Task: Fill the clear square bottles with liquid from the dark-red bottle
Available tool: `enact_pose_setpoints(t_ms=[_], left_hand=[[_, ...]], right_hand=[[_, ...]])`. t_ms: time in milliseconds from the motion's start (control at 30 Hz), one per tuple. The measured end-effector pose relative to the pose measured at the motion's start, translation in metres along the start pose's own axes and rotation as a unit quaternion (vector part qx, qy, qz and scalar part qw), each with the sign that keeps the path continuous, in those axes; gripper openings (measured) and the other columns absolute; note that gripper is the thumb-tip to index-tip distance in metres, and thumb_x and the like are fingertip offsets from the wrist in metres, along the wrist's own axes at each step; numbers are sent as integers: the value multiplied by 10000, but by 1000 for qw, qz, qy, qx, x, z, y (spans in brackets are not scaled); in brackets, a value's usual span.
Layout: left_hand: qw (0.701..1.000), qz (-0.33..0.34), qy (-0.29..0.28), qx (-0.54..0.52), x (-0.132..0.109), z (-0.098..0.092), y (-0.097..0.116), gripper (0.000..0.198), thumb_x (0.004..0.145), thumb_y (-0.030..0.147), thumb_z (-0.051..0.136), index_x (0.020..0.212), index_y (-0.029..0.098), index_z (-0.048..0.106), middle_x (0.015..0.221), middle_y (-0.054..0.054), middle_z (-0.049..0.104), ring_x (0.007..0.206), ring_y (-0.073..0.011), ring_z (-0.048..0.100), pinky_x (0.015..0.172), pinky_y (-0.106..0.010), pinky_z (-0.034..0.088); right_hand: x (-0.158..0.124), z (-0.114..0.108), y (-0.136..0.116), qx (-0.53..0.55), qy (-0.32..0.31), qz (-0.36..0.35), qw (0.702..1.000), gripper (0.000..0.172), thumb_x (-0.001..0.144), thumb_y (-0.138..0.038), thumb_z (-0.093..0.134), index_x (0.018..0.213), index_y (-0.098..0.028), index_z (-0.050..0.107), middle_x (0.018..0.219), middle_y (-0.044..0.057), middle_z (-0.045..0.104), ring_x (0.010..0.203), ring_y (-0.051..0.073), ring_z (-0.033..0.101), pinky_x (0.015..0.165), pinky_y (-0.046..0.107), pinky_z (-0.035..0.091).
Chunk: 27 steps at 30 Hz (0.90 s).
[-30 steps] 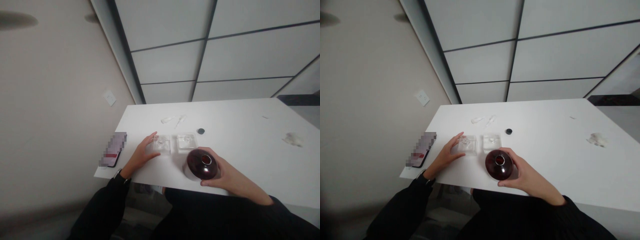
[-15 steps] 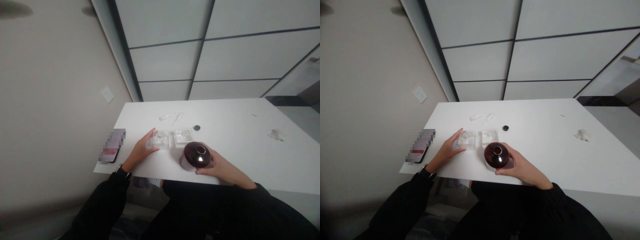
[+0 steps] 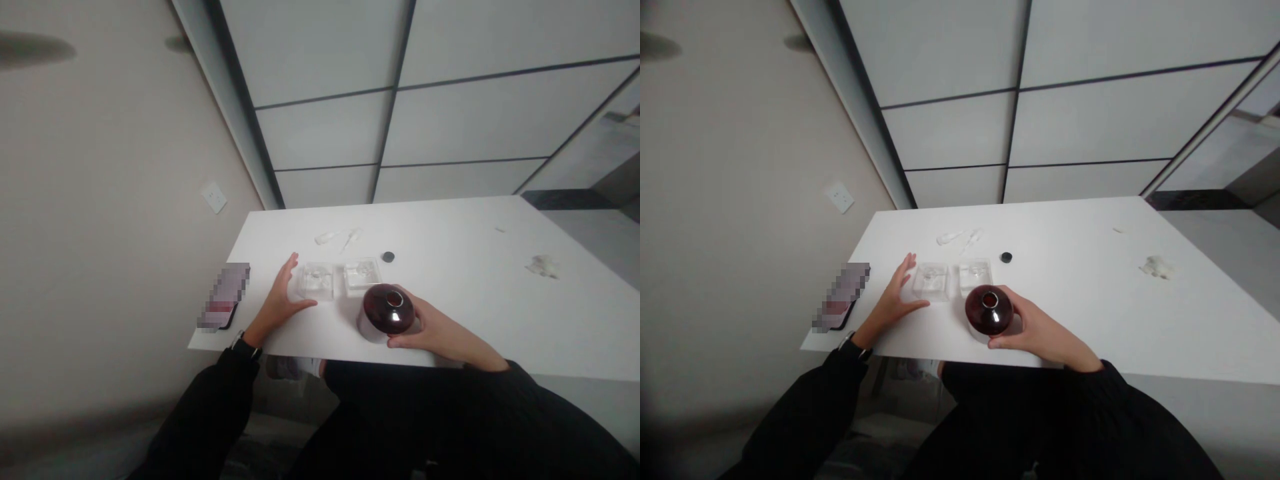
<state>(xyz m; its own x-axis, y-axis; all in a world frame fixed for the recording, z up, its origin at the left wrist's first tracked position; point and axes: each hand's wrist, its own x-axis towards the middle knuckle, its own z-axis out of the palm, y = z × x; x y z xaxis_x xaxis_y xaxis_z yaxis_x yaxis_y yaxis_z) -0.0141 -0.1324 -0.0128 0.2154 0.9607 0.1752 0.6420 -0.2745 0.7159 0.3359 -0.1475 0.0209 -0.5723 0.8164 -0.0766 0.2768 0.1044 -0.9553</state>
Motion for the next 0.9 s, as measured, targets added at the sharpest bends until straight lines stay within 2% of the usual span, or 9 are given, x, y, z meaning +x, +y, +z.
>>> enact_pose_setpoints(t_ms=[100,167,267,367,467,533,600,733,900], left_hand=[[997,31,56,44,0,-8,18,986,937,599,721,1683,263,171,1759,-197,257,1633,-356,277,1326,-591,248],[992,71,61,82,8,-12,38,893,986,625,637,1674,256,205,1740,-192,307,1629,-353,282,1325,-613,240],[980,135,13,144,29,-10,72,794,999,621,620,1624,217,340,1659,-188,455,1567,-351,395,1303,-597,304],[958,180,-42,219,52,5,95,748,958,632,683,1522,181,491,1550,-186,584,1499,-376,482,1281,-606,327],[938,183,-86,281,65,23,103,826,887,617,783,1504,137,516,1509,-215,619,1472,-405,513,1275,-624,320],[929,177,-95,309,68,32,104,856,847,559,848,1496,101,529,1483,-244,634,1463,-425,519,1271,-635,318],[924,180,-90,325,68,37,105,791,837,506,874,1446,95,579,1433,-245,668,1434,-429,546,1265,-642,320],[920,202,-76,326,65,35,110,644,859,492,858,1336,115,647,1336,-210,722,1334,-403,625,1246,-642,357],[928,222,-51,294,55,24,120,699,839,444,885,1367,79,607,1345,-225,714,1325,-396,641,1230,-617,417]], right_hand=[[-2,-7,-1,2,-18,-5,1000,838,720,-556,938,1422,-261,589,1410,112,678,1325,380,636,1178,604,470],[-4,-11,1,3,-21,-11,1000,842,719,-553,940,1429,-270,587,1445,105,659,1365,380,607,1195,602,449],[-6,-15,6,1,-9,-19,1000,885,714,-544,947,1461,-262,565,1482,117,631,1401,385,574,1214,590,421],[-8,-18,9,6,-11,-17,1000,900,727,-538,942,1479,-243,546,1469,129,632,1390,380,577,1206,586,421],[-10,-20,7,5,-4,-23,1000,887,726,-546,939,1466,-238,560,1460,129,634,1388,383,573,1209,587,413],[-12,-22,7,3,3,-27,1000,883,724,-549,939,1463,-238,567,1472,131,626,1404,387,559,1222,586,397],[-13,-23,7,8,1,-26,1000,887,727,-545,939,1470,-241,561,1476,129,624,1408,385,555,1225,581,394],[-14,-27,8,14,-5,-24,1000,880,738,-528,940,1475,-251,548,1468,117,627,1395,365,562,1226,570,389],[-16,-31,1,38,-27,-15,999,869,722,-547,942,1441,-229,574,1429,115,646,1353,357,589,1192,543,428]])
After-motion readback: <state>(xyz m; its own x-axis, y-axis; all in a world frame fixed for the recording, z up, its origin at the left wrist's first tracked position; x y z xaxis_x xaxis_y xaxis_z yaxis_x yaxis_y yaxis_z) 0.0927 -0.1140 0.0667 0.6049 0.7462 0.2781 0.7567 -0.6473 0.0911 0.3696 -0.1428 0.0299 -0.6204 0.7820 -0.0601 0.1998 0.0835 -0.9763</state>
